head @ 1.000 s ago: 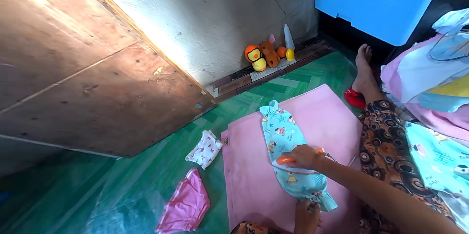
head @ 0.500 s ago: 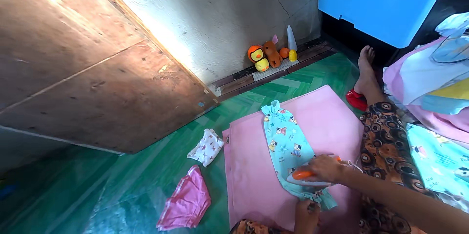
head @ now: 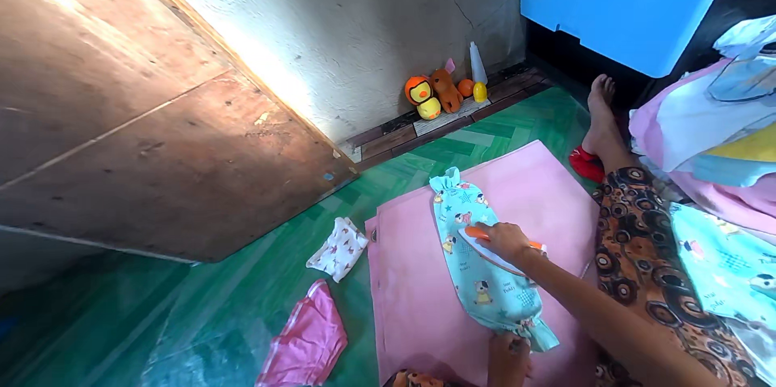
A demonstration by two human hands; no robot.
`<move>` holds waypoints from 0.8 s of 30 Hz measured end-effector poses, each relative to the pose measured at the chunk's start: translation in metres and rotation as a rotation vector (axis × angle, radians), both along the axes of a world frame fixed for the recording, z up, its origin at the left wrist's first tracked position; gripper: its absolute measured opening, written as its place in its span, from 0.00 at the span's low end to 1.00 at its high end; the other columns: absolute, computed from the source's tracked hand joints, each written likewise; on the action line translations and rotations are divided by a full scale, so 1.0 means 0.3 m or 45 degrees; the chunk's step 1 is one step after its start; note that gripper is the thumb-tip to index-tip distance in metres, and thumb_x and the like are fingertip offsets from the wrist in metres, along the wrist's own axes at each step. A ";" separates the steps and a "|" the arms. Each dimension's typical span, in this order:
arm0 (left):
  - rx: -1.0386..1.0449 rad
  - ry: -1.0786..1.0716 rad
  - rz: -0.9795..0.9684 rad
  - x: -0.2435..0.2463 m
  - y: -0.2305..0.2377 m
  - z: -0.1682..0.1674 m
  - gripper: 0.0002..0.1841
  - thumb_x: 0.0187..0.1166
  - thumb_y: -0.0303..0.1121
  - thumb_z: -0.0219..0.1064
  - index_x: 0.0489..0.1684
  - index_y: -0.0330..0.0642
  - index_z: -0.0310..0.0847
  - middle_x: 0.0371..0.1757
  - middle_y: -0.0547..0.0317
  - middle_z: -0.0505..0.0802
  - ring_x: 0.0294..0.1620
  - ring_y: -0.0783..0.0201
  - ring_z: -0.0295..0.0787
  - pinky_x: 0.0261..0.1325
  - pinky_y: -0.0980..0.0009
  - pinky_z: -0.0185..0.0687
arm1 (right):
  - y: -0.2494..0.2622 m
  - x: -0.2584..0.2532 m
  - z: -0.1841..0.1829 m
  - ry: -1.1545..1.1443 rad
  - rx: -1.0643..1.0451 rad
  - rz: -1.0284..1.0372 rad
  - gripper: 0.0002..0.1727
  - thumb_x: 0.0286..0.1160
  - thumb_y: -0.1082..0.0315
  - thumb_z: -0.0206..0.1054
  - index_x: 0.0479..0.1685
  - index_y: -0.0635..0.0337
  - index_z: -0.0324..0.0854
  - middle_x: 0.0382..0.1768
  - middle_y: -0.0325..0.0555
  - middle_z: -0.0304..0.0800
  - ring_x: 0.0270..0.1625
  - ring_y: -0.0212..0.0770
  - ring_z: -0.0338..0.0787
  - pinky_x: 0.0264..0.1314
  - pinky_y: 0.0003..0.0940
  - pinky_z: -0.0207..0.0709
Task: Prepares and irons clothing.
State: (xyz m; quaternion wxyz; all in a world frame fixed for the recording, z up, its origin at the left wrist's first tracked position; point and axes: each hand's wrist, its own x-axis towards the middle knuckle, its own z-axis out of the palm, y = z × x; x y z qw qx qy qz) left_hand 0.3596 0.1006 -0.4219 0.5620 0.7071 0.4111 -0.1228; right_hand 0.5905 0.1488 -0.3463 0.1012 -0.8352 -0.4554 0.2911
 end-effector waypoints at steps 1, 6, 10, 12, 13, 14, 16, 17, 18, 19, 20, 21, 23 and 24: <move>0.001 -0.007 0.005 0.000 0.000 -0.001 0.17 0.88 0.36 0.62 0.56 0.27 0.84 0.39 0.43 0.95 0.34 0.58 0.95 0.47 0.61 0.92 | 0.017 0.000 0.001 0.016 0.000 -0.005 0.30 0.91 0.45 0.54 0.89 0.44 0.67 0.61 0.66 0.90 0.67 0.67 0.88 0.67 0.65 0.78; -0.007 -0.021 0.021 -0.006 0.001 -0.012 0.16 0.88 0.36 0.62 0.56 0.27 0.84 0.39 0.44 0.95 0.34 0.59 0.95 0.47 0.62 0.93 | 0.045 -0.014 -0.010 0.065 -0.018 0.093 0.32 0.92 0.43 0.52 0.91 0.41 0.64 0.65 0.64 0.89 0.70 0.66 0.87 0.71 0.64 0.76; -0.005 0.034 -0.002 0.002 0.005 -0.004 0.17 0.89 0.37 0.62 0.58 0.28 0.84 0.40 0.45 0.95 0.35 0.60 0.95 0.48 0.63 0.92 | 0.006 -0.048 -0.027 0.053 0.006 0.276 0.30 0.91 0.44 0.54 0.88 0.42 0.68 0.59 0.66 0.90 0.65 0.68 0.89 0.66 0.67 0.77; -0.001 0.041 -0.007 0.001 0.005 -0.001 0.17 0.89 0.37 0.62 0.58 0.28 0.84 0.40 0.45 0.95 0.35 0.61 0.95 0.48 0.63 0.92 | -0.028 -0.068 -0.030 0.040 0.011 0.380 0.30 0.91 0.44 0.54 0.88 0.41 0.68 0.57 0.66 0.91 0.63 0.69 0.89 0.65 0.68 0.78; -0.003 0.039 -0.007 0.001 0.005 0.000 0.17 0.89 0.37 0.62 0.58 0.28 0.84 0.40 0.45 0.95 0.34 0.61 0.95 0.47 0.64 0.92 | -0.047 -0.076 -0.028 0.040 0.010 0.431 0.30 0.92 0.44 0.54 0.88 0.42 0.68 0.57 0.67 0.91 0.63 0.70 0.89 0.65 0.69 0.77; -0.007 0.036 -0.009 0.000 0.005 0.000 0.17 0.89 0.37 0.62 0.58 0.28 0.83 0.40 0.46 0.95 0.34 0.62 0.95 0.47 0.64 0.92 | -0.066 -0.082 -0.030 0.043 0.012 0.482 0.29 0.92 0.44 0.54 0.88 0.42 0.68 0.57 0.67 0.91 0.63 0.71 0.89 0.65 0.69 0.77; -0.011 0.014 -0.009 -0.001 0.005 -0.002 0.16 0.88 0.36 0.62 0.56 0.28 0.84 0.39 0.46 0.95 0.33 0.62 0.94 0.46 0.65 0.92 | -0.104 -0.087 -0.038 0.034 0.018 0.581 0.29 0.92 0.44 0.54 0.86 0.42 0.69 0.57 0.66 0.91 0.62 0.70 0.89 0.64 0.70 0.78; -0.014 0.002 -0.009 -0.001 0.006 -0.004 0.16 0.88 0.36 0.62 0.56 0.28 0.84 0.39 0.46 0.95 0.33 0.63 0.94 0.45 0.66 0.92 | -0.122 -0.088 -0.038 0.036 0.013 0.630 0.29 0.92 0.44 0.54 0.87 0.42 0.69 0.56 0.66 0.91 0.61 0.70 0.90 0.63 0.69 0.78; -0.015 -0.009 -0.006 -0.002 0.006 -0.006 0.16 0.88 0.35 0.62 0.56 0.27 0.84 0.39 0.46 0.95 0.32 0.63 0.94 0.45 0.65 0.92 | -0.142 -0.087 -0.034 0.038 0.006 0.677 0.29 0.92 0.45 0.55 0.87 0.42 0.69 0.54 0.66 0.91 0.60 0.70 0.90 0.63 0.69 0.78; -0.016 -0.014 -0.005 -0.003 0.006 -0.005 0.16 0.88 0.35 0.62 0.56 0.27 0.84 0.39 0.45 0.94 0.32 0.62 0.94 0.45 0.65 0.92 | -0.160 -0.084 -0.030 0.042 -0.003 0.724 0.29 0.92 0.45 0.55 0.87 0.42 0.69 0.53 0.67 0.92 0.59 0.71 0.90 0.63 0.69 0.78; -0.019 -0.015 -0.002 -0.003 0.005 -0.003 0.16 0.88 0.35 0.62 0.56 0.27 0.84 0.39 0.45 0.94 0.32 0.62 0.94 0.45 0.65 0.92 | -0.177 -0.079 -0.028 0.047 -0.009 0.765 0.29 0.91 0.45 0.56 0.87 0.41 0.69 0.52 0.67 0.92 0.58 0.71 0.90 0.63 0.69 0.78; -0.013 -0.019 -0.005 -0.003 0.004 -0.001 0.16 0.88 0.35 0.62 0.56 0.27 0.84 0.39 0.45 0.94 0.32 0.63 0.94 0.45 0.66 0.92 | -0.193 -0.071 -0.029 0.056 -0.009 0.804 0.29 0.91 0.45 0.57 0.87 0.40 0.70 0.52 0.66 0.92 0.58 0.71 0.90 0.63 0.69 0.77; 0.000 -0.027 -0.012 -0.003 0.004 -0.001 0.15 0.88 0.34 0.62 0.56 0.27 0.84 0.38 0.46 0.95 0.31 0.63 0.94 0.44 0.66 0.91 | -0.219 -0.050 -0.030 0.059 -0.017 0.879 0.29 0.90 0.45 0.58 0.87 0.39 0.70 0.50 0.65 0.93 0.57 0.69 0.91 0.62 0.68 0.78; 0.001 -0.027 -0.016 -0.005 0.005 -0.002 0.15 0.88 0.34 0.62 0.56 0.27 0.84 0.38 0.46 0.95 0.32 0.63 0.94 0.44 0.66 0.91 | -0.231 -0.038 -0.033 0.055 -0.011 0.907 0.29 0.89 0.45 0.58 0.87 0.39 0.71 0.50 0.65 0.93 0.56 0.69 0.91 0.61 0.68 0.78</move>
